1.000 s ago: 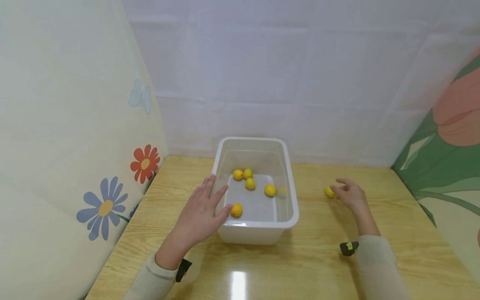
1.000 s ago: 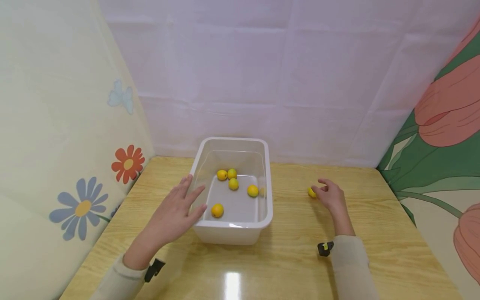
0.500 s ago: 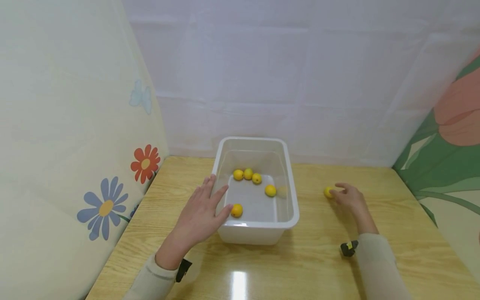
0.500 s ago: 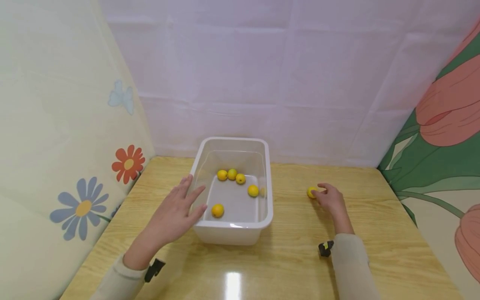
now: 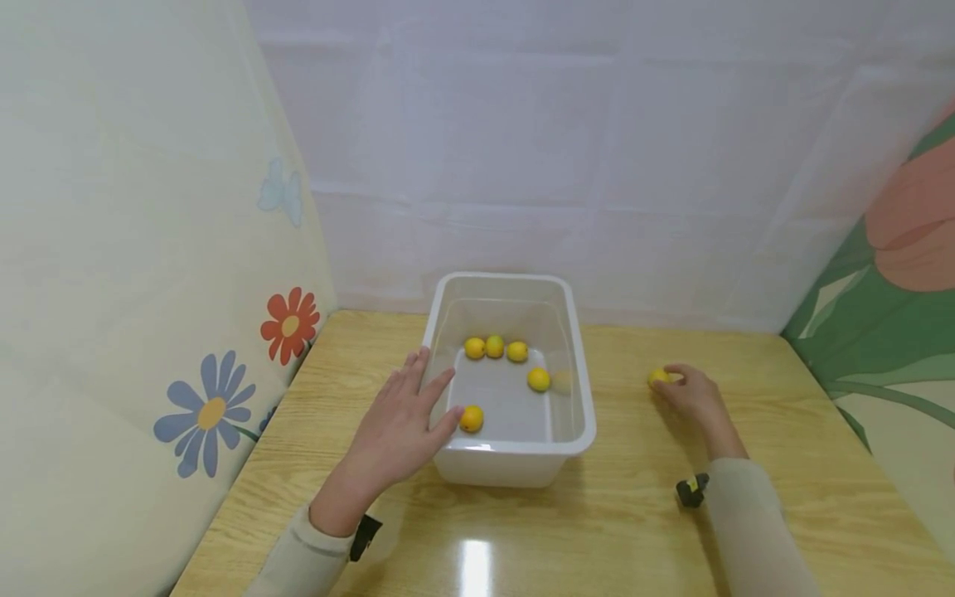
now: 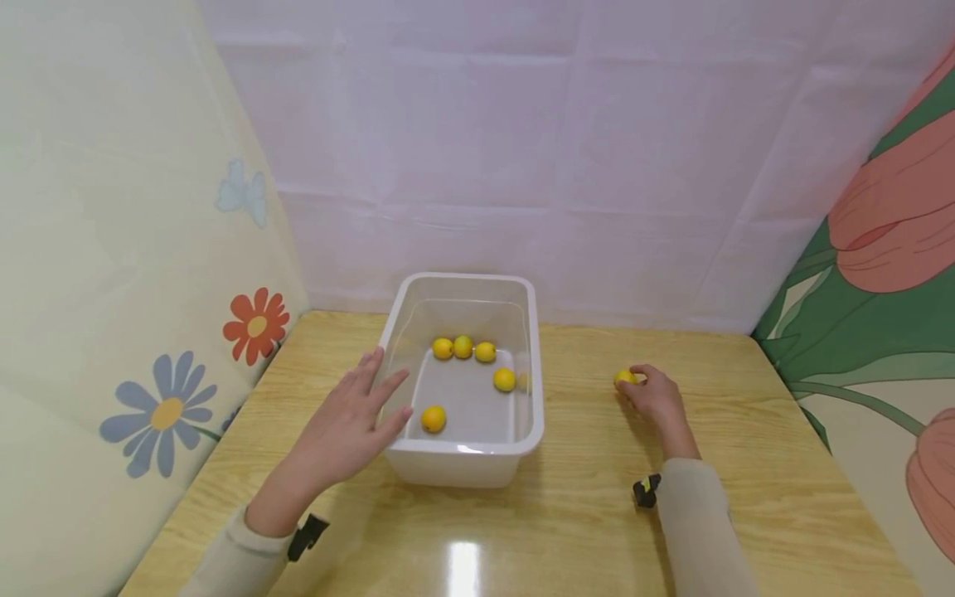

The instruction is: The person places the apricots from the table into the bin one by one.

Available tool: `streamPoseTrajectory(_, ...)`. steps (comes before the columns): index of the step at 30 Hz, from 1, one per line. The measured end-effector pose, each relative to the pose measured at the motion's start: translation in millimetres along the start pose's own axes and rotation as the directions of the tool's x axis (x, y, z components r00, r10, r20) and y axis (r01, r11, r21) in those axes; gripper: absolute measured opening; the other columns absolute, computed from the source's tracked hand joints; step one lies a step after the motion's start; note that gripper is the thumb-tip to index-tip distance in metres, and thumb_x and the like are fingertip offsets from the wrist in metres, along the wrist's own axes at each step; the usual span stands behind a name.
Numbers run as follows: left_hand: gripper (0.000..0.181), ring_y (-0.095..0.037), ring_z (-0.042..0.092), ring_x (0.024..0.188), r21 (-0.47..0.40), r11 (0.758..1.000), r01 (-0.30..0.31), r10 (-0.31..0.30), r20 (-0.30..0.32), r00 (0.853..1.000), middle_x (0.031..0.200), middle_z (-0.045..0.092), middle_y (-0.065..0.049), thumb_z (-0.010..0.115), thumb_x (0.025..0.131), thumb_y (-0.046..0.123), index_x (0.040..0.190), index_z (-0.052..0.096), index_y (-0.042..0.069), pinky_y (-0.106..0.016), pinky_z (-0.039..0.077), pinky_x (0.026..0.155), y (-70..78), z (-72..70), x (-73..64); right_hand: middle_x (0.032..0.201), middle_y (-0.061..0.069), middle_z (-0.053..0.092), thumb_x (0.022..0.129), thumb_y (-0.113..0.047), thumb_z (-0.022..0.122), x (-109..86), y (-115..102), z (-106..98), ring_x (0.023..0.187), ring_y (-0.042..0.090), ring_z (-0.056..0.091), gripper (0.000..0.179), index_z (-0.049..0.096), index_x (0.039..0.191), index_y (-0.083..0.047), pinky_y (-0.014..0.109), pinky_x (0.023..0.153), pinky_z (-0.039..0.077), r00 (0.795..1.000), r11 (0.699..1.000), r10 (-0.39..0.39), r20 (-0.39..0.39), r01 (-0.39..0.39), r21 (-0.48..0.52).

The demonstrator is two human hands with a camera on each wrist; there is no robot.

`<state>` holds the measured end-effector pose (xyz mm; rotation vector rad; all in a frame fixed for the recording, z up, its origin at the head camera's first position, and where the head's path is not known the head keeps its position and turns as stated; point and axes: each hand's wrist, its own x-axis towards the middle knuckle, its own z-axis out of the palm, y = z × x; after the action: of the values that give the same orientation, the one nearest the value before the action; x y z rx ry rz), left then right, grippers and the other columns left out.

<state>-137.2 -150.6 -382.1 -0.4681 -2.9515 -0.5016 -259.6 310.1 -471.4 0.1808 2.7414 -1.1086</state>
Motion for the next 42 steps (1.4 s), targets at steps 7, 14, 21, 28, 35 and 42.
streamPoseTrajectory(7,0.066,-0.037,0.012,0.155,-0.004,1.000,0.000,0.000,-0.004,1.000,0.168,0.013,-0.019,0.044,0.103,0.056,0.154,0.045,0.015,-0.056,0.017,0.123,-0.3,0.1,0.6,0.131,0.037,0.053,0.102,-0.035,0.058,4.4,1.2,-0.2,0.107,0.043,0.061,0.064,0.040,0.148,0.005,0.046,0.083,0.054,1.000,0.999,0.015,-0.006,-0.015,-0.034)
streamPoseTrajectory(14,0.066,-0.037,0.013,0.155,-0.008,1.000,0.005,-0.005,-0.001,1.000,0.168,0.013,-0.018,0.044,0.103,0.057,0.154,0.045,0.016,-0.056,0.017,0.123,0.1,0.5,-0.1,0.131,0.037,0.054,0.101,-0.036,0.059,7.2,6.5,0.3,0.106,0.042,0.062,0.064,0.041,0.147,0.006,0.045,0.084,0.054,1.000,0.999,0.022,-0.002,-0.022,-0.036)
streamPoseTrajectory(21,0.066,-0.037,0.013,0.155,-0.004,1.000,0.006,-0.006,-0.002,1.000,0.169,0.013,-0.018,0.044,0.103,0.056,0.154,0.045,0.016,-0.056,0.017,0.123,0.2,0.5,0.0,0.119,0.031,0.062,0.100,-0.036,0.060,8.6,10.4,1.2,0.084,0.023,0.066,0.063,0.044,0.145,0.006,0.030,0.069,0.051,1.000,1.000,0.014,-0.021,-0.014,-0.018)
streamPoseTrajectory(28,0.065,-0.038,0.014,0.155,-0.004,1.000,0.004,-0.004,0.000,1.000,0.168,0.013,-0.018,0.044,0.103,0.056,0.154,0.045,0.016,-0.057,0.018,0.123,0.5,0.0,0.1,0.124,0.032,0.062,0.101,-0.038,0.058,2.3,5.6,0.6,0.096,0.033,0.067,0.064,0.044,0.146,0.004,0.039,0.079,0.053,1.000,1.000,-0.011,-0.021,0.010,-0.022)
streamPoseTrajectory(35,0.064,-0.039,0.015,0.154,0.000,1.000,-0.014,0.014,-0.020,1.000,0.167,0.015,-0.021,0.046,0.103,0.054,0.153,0.047,0.014,-0.057,0.019,0.122,0.8,0.6,0.8,0.127,0.034,0.060,0.103,-0.036,0.055,-6.9,-6.1,-2.6,0.093,0.032,0.070,0.061,0.042,0.149,0.001,0.042,0.078,0.056,1.000,1.000,-0.019,-0.017,0.019,-0.019)
streamPoseTrajectory(42,0.064,-0.041,0.016,0.154,0.006,1.000,-0.024,0.025,-0.025,0.999,0.167,0.016,-0.022,0.046,0.103,0.054,0.152,0.048,0.013,-0.059,0.021,0.122,-0.3,0.9,1.8,0.128,0.034,0.059,0.103,-0.043,0.054,-14.8,-18.4,-5.2,0.098,0.035,0.070,0.065,0.041,0.151,0.000,0.045,0.081,0.056,0.998,0.998,-0.056,-0.038,0.055,-0.011)
